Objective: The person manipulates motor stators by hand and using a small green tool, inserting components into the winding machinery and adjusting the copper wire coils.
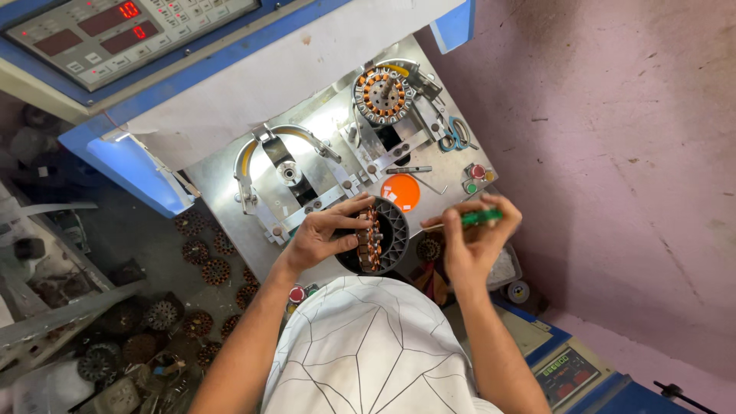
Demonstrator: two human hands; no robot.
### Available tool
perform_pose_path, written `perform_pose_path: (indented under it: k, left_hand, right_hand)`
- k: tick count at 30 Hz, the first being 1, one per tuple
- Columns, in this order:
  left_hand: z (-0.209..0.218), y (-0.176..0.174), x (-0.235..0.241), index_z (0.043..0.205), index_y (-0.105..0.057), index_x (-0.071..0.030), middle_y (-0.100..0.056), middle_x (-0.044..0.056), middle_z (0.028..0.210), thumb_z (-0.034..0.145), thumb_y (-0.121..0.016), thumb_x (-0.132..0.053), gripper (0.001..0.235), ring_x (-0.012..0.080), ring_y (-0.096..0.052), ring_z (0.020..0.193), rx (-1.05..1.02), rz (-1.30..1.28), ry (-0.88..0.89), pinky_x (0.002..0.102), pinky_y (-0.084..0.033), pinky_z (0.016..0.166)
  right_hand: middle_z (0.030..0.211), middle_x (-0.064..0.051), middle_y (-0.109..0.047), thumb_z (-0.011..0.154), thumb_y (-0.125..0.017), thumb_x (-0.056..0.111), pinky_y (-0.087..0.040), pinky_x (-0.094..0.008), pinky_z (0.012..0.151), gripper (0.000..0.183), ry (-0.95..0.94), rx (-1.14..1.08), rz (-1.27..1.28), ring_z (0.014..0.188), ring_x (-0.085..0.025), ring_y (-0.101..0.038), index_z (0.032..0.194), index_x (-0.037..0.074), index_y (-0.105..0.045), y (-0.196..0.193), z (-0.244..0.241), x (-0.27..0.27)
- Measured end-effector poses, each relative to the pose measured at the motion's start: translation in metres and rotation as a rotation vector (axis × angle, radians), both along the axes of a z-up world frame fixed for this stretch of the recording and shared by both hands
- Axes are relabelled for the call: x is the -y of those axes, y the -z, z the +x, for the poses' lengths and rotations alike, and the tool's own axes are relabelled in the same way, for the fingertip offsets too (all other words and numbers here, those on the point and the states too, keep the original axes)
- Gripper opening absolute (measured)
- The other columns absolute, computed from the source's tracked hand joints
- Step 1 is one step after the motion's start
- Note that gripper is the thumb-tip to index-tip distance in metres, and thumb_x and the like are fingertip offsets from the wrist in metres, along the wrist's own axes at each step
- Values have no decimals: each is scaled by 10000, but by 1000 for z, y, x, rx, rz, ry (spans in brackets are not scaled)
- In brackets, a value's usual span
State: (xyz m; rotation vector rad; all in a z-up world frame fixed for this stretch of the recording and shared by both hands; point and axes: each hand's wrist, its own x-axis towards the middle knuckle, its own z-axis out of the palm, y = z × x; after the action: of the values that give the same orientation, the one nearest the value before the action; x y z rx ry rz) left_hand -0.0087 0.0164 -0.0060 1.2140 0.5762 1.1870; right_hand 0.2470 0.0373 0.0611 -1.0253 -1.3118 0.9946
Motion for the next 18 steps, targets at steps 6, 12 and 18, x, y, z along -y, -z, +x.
perform_pose_path:
  k: [6,12,18]
  left_hand:
    - [5,4,6,1308,-681,25,-503,236,1575,938,-740,-89,392,292,-480,1472,59,-177,-76,423,-349,1243]
    - [16,-2,13,1349,-641,57,-544,250,1533,974,-697,-108,413,292,-565,1378,48,-239,-176,409,-429,1194]
    - [21,-6,14,1361,-606,66,-584,214,1479,960,-691,-97,441,258,-595,1319,23,-256,-203,396,-455,1163]
  right_hand:
    - [970,-143,-715,846,-685,52,-569,-406,788,196,-92,795,-118,860,-295,-715,1033,42,-742,113,30,-68]
    - [1032,-137,-711,803,-780,252,-546,-487,803,261,-24,1144,-401,937,-375,-691,972,60,-732,191,28,-65]
    - [1049,-117,-717,803,-758,219,-540,-492,821,198,45,1102,-471,964,-373,-687,936,74,-731,195,25,-64]
